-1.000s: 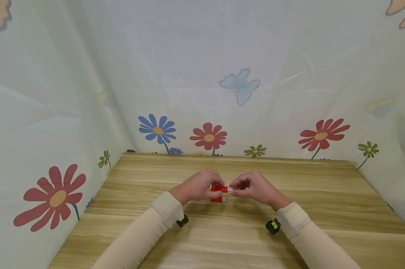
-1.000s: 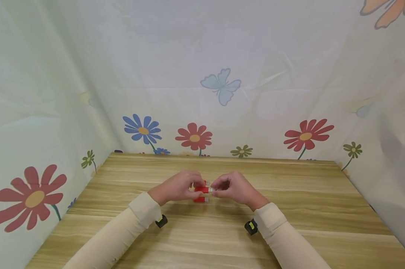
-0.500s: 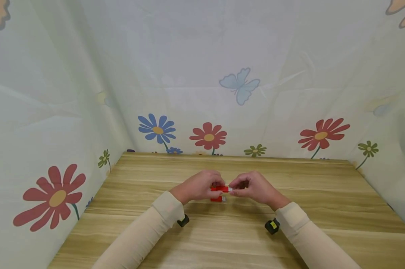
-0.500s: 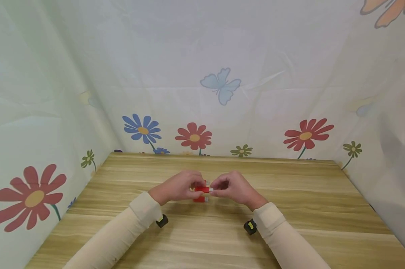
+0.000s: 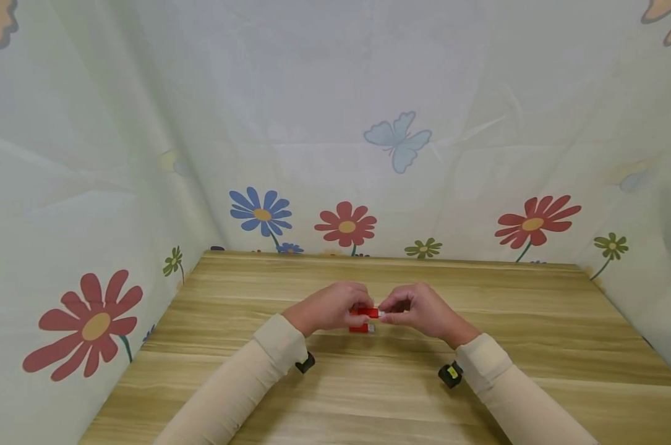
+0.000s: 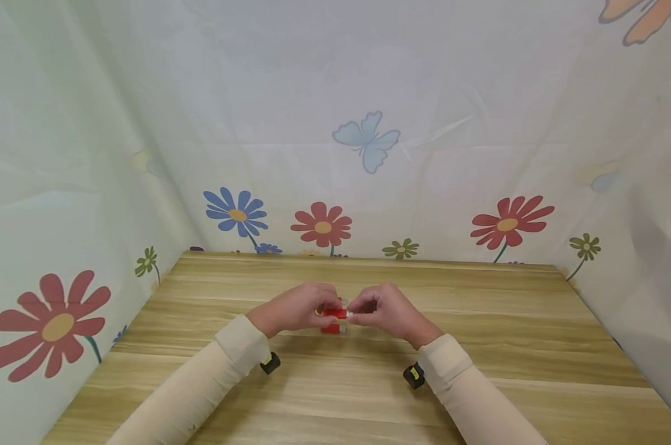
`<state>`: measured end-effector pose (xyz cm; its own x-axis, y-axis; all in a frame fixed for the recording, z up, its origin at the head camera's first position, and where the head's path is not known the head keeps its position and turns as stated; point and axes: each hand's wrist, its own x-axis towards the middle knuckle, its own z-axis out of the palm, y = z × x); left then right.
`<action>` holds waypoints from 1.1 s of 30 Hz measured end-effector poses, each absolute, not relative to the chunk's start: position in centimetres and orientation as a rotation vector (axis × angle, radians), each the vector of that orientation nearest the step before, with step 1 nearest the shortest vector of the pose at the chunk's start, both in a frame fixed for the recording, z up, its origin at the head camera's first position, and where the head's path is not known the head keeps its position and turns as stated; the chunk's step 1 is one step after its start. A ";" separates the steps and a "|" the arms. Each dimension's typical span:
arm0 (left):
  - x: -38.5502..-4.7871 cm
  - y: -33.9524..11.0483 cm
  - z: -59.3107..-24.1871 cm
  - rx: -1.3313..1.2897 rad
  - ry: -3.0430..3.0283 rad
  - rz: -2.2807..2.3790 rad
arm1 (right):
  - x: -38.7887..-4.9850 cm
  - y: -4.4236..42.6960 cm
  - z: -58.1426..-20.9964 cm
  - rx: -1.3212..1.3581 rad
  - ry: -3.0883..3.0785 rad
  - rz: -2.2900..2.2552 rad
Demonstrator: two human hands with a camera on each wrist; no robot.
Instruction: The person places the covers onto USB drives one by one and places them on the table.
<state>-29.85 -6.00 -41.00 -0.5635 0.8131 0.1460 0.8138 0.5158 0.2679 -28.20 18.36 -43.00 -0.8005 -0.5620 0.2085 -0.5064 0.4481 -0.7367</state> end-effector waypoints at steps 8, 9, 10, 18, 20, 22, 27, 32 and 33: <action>-30.2 -5.9 -40.9 -1.472 -2.732 -0.507 | -28.3 18.4 -42.9 -0.945 2.629 -1.287; -30.3 -5.9 -40.9 -1.471 -2.733 -0.511 | -28.3 18.3 -42.9 -0.934 2.636 -1.280; -30.3 -5.9 -40.9 -1.471 -2.731 -0.515 | -28.3 18.2 -42.8 -0.919 2.646 -1.268; -31.4 -6.4 -40.8 -1.419 -2.717 -0.535 | -28.9 17.4 -42.0 -0.897 2.711 -1.199; -31.6 -6.4 -40.8 -1.382 -2.743 -0.557 | -29.1 17.2 -41.9 -0.902 2.730 -1.189; -31.9 -6.4 -40.9 -1.356 -2.755 -0.571 | -29.4 17.1 -41.9 -0.907 2.754 -1.176; -33.0 -6.1 -41.4 -1.311 -2.758 -0.602 | -30.2 16.7 -41.8 -0.895 2.798 -1.149; -34.5 -6.0 -41.9 -1.213 -2.810 -0.683 | -31.6 16.3 -41.6 -0.907 2.860 -1.088; -34.8 -6.0 -42.1 -1.195 -2.814 -0.695 | -31.9 16.2 -41.7 -0.921 2.882 -1.065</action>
<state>-34.80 -6.02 -42.05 -0.7095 0.6827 0.1745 0.6854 0.6112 0.3957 -31.87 16.16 -41.71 -0.8331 -0.4935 0.2497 -0.5373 0.6150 -0.5772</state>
